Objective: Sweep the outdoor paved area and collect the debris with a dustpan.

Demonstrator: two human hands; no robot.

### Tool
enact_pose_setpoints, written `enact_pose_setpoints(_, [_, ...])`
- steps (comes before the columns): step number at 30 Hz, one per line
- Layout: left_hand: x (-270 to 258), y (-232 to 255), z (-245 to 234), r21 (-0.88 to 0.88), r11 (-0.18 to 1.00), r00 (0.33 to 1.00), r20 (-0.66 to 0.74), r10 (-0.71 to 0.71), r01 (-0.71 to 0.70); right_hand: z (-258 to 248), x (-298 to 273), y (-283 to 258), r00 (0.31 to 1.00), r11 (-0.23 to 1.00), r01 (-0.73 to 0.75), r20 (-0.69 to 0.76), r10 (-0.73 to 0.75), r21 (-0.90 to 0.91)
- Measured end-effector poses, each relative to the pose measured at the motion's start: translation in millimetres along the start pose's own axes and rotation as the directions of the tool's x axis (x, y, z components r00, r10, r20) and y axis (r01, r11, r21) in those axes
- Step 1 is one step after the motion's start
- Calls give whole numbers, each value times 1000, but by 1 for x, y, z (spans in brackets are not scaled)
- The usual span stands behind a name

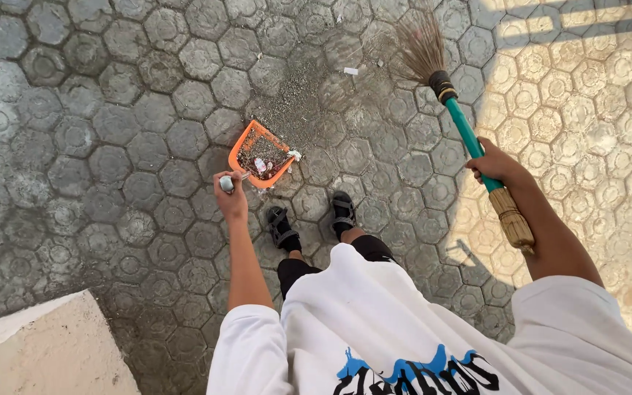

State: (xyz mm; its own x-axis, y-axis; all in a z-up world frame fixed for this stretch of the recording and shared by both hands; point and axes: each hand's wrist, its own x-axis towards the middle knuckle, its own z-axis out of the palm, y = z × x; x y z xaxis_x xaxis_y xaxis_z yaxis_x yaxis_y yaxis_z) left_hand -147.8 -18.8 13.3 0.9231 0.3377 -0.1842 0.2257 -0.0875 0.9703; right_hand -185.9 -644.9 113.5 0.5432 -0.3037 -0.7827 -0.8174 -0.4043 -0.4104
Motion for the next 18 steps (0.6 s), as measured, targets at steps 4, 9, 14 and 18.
enact_pose_setpoints(4, [-1,17,15,77,988,987,-105,-125,134,-37,78,-26,1000,998,-4,-31,2,-56])
enact_pose_setpoints(9, [-3,-17,6,147,969,952,-265,-153,197,3,180,-40,992,974,53,-98,-76,-220])
enact_pose_setpoints(14, [-2,-18,-12,-42,980,928,-316,-198,195,96,203,-56,994,832,102,88,-64,-546])
enact_pose_setpoints(18, [-2,-31,-13,-93,978,938,-276,-208,189,180,176,-22,934,593,313,354,-50,-742])
